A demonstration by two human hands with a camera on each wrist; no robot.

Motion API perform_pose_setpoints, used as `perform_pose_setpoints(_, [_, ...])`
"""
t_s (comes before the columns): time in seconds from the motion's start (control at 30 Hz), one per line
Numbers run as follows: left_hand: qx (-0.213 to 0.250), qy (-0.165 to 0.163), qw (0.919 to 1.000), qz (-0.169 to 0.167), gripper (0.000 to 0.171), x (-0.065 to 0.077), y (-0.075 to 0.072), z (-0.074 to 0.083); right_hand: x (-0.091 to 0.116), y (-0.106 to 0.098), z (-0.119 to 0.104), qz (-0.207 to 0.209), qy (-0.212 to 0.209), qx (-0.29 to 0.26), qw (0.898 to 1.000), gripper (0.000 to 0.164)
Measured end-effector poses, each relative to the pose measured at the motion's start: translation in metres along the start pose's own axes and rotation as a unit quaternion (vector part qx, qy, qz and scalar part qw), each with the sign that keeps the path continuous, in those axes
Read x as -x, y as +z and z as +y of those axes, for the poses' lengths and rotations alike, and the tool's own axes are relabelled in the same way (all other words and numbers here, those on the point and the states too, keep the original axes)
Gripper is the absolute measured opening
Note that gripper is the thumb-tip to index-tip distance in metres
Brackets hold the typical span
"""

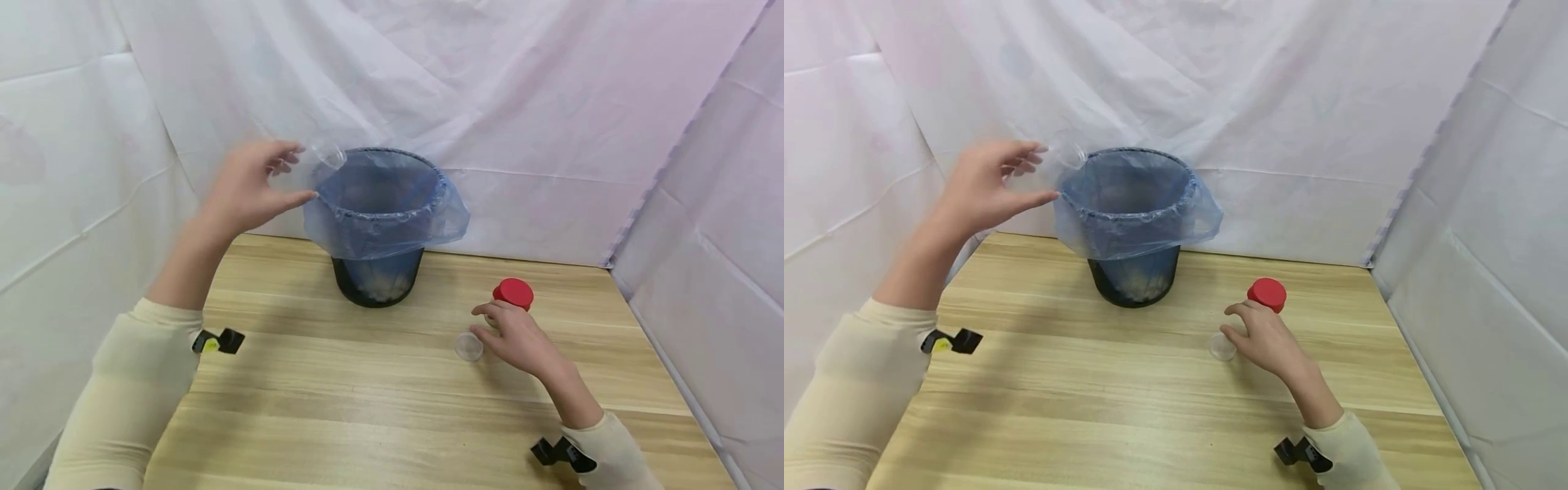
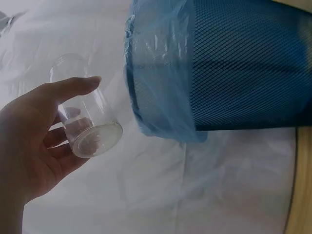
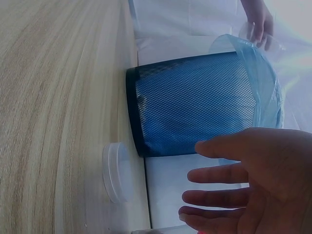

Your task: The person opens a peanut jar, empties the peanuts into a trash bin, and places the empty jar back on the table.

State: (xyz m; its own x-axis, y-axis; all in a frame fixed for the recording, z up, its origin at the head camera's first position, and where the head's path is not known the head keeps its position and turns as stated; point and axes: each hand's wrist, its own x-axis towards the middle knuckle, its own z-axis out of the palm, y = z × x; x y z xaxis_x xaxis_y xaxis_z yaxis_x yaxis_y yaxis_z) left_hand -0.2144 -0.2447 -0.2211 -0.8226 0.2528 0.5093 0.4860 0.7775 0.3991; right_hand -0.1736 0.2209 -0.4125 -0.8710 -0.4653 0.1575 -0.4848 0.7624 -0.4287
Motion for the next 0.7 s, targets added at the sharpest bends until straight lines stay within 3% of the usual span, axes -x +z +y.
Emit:
perform_pose_setpoints(0.13, [0.074, -0.042, 0.9942, 0.066, 0.065, 0.025, 0.01, -0.01, -0.001, 0.0, 0.0, -0.002, 0.0, -0.004, 1.0, 0.031])
perform_pose_setpoints(0.3, [0.148, -0.094, 0.9786, 0.108, 0.055, 0.052, 0.023, -0.021, 0.0, 0.0, -0.001, -0.002, 0.003, -0.003, 1.0, 0.031])
perform_pose_setpoints(0.5, [0.207, -0.137, 0.9606, 0.124, 0.049, 0.082, 0.042, -0.035, 0.0, -0.001, -0.001, -0.001, 0.003, -0.005, 1.0, 0.031])
perform_pose_setpoints(0.7, [0.219, -0.161, 0.9562, 0.108, 0.056, 0.108, 0.064, -0.048, 0.0, 0.0, -0.001, 0.0, 0.002, -0.003, 1.0, 0.032])
